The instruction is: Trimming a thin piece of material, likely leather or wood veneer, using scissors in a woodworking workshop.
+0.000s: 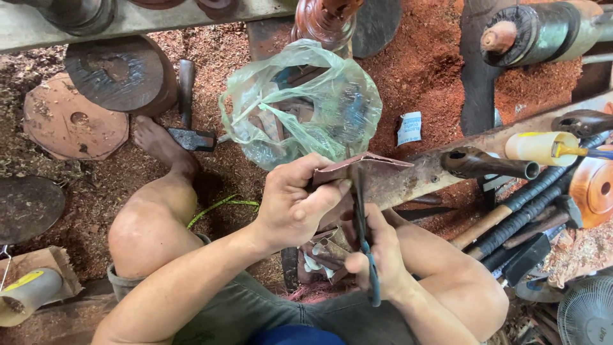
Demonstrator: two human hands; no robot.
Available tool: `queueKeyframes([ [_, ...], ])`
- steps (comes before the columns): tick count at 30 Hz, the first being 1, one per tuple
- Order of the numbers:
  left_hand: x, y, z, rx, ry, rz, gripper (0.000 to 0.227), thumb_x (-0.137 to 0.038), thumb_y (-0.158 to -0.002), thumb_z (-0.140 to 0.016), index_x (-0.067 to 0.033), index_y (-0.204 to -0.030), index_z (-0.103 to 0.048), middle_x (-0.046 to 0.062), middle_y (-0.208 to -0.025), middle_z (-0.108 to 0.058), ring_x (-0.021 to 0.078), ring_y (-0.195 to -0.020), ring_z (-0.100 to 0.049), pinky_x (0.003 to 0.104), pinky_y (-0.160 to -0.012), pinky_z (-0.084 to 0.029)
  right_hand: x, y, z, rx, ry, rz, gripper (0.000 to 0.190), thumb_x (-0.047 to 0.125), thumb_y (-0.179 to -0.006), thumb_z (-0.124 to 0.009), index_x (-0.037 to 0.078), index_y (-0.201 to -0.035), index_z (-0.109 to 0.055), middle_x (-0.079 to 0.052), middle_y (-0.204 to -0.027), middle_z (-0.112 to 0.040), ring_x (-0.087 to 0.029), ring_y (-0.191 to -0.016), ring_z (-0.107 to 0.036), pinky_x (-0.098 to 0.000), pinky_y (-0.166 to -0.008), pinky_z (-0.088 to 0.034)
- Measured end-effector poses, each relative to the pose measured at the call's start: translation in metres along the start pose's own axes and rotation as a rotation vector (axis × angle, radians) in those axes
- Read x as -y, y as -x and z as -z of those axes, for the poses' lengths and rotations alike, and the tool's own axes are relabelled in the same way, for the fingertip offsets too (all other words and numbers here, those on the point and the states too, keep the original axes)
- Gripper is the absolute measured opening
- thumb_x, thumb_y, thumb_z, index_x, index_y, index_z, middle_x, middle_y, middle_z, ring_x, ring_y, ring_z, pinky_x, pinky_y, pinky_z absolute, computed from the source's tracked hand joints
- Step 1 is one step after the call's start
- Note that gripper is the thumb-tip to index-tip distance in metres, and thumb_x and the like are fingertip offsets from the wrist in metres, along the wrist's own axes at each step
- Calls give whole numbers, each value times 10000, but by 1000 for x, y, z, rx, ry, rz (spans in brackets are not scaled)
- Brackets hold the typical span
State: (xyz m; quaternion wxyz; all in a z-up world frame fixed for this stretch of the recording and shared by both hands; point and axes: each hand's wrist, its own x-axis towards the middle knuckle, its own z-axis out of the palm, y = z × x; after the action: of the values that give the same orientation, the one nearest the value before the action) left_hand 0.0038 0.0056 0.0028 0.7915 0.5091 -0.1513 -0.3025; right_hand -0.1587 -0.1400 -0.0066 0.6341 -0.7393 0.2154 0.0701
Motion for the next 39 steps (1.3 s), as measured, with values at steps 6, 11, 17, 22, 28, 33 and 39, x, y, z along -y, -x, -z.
queueKeyframes([
  [6, -26, -34, 32, 93, -377, -278, 84, -26, -815, -692, 17, -869, -645, 66, -965, -634, 143, -916, -614, 321, -822, -512, -4, 4, 32, 327, 8, -73, 1272, 903, -699, -606, 1, -1552, -330, -53, -869, -557, -178, -717, -483, -327, -571, -370],
  [11, -28, -48, 41, 243, -292, 171, 106, -71, -745, -709, 0, -824, -707, 15, -762, -668, 89, -717, -606, 298, -648, -501, 10, 4, 41, 453, 244, -30, 1246, 946, -716, -460, -20, -1501, -389, -105, -888, -594, -254, -775, -526, -369, -660, -397],
  [17, -11, -48, 36, 433, -385, 350, 173, -140, -719, -746, 15, -698, -673, 23, -563, -553, 74, -554, -499, 318, -503, -423, 40, -8, 50, 540, 533, 23, 1268, 997, -737, -283, -44, -1439, -462, -168, -912, -640, -347, -847, -580, -420, -767, -430],
  [22, -12, -47, 37, 458, -373, 338, 175, -146, -706, -731, 17, -690, -669, 23, -549, -550, 65, -547, -499, 315, -499, -425, 46, -18, 49, 576, 553, 38, 1245, 1001, -752, -262, -40, -1396, -492, -168, -951, -653, -350, -912, -596, -421, -837, -433],
  [28, -13, -46, 37, 454, -387, 335, 174, -153, -711, -723, 11, -692, -666, 25, -543, -539, 62, -547, -485, 320, -501, -421, 51, -25, 47, 609, 491, 48, 1182, 990, -773, -284, -23, -1334, -526, -147, -1020, -663, -322, -1015, -609, -403, -937, -426],
  [33, -11, -46, 36, 454, -359, 296, 178, -157, -719, -727, 11, -700, -669, 25, -548, -538, 56, -560, -483, 317, -506, -419, 58, -26, 45, 633, 426, 53, 1123, 979, -795, -306, -5, -1271, -560, -125, -1089, -671, -293, -1119, -621, -386, -1037, -419],
  [39, -17, -48, 40, 519, -345, 329, 170, -138, -718, -745, 17, -718, -674, 26, -581, -554, 62, -574, -493, 309, -507, -420, 88, -19, 30, 654, 372, 64, 1076, 971, -813, -325, 10, -1218, -588, -107, -1147, -679, -269, -1205, -631, -371, -1121, -413],
])
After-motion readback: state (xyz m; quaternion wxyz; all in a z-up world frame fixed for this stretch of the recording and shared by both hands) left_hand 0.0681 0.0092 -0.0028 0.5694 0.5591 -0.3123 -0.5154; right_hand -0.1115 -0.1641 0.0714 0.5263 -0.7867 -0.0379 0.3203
